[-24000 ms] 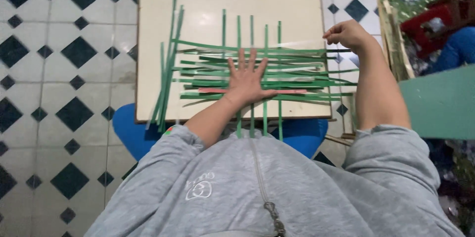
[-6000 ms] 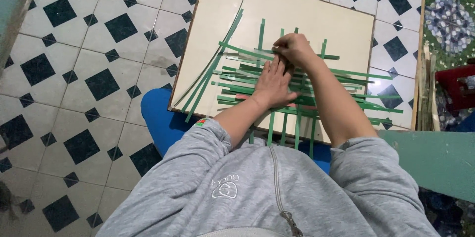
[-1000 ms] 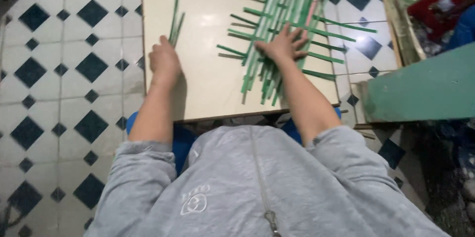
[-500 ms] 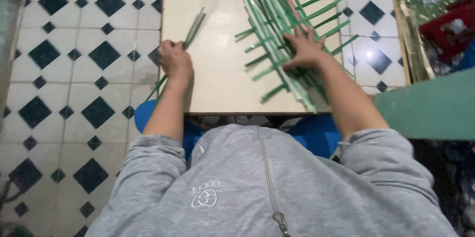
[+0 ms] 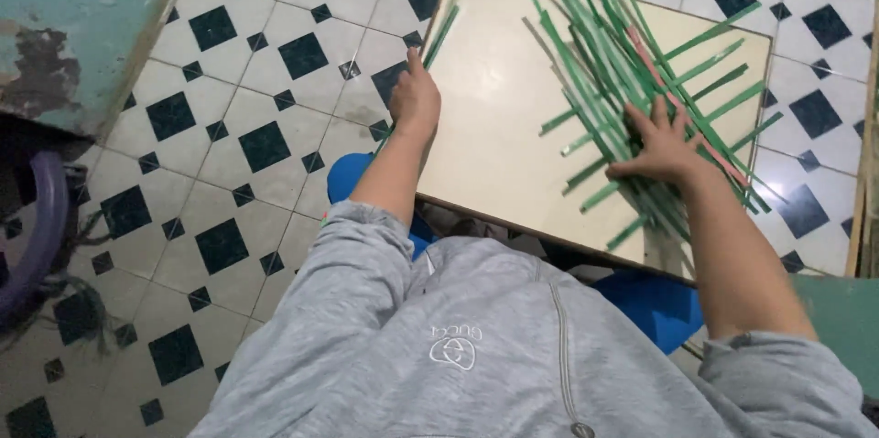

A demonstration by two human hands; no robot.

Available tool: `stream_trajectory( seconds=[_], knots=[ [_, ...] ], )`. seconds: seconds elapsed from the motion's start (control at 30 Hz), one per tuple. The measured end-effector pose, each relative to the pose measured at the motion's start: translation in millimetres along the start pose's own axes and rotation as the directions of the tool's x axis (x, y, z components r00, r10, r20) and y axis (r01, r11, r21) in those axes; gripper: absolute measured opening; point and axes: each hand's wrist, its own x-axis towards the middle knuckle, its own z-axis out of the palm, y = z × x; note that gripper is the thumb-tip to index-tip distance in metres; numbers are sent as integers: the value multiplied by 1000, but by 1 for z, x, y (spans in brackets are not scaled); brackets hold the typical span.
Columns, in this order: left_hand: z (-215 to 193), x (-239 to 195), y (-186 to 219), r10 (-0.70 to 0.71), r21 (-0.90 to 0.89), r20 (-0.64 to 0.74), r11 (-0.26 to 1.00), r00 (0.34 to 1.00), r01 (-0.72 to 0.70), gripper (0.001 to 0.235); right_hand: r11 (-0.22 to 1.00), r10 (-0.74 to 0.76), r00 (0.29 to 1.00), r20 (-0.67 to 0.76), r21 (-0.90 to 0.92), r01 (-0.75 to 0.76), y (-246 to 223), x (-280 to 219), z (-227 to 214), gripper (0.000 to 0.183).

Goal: A person is weaving green plastic strips together on a board to create a mesh pattern.

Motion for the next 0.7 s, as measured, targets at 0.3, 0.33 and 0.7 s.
stream_trajectory(
  seconds=[0.3,0.33,0.7],
  knots=[
    [-2,39,-33,-155,-479,143,853,977,206,49,925,-194,963,187,-294,243,-34,-43,18,130],
    [4,43,-37,-156,-477,151,853,976,210,49,926,-188,963,192,-293,239,-37,-41,20,130],
    [52,82,-85,-30,-538,165,835,986,116,35,854,-262,930,259,-388,348,-63,-42,31,129]
  ],
)
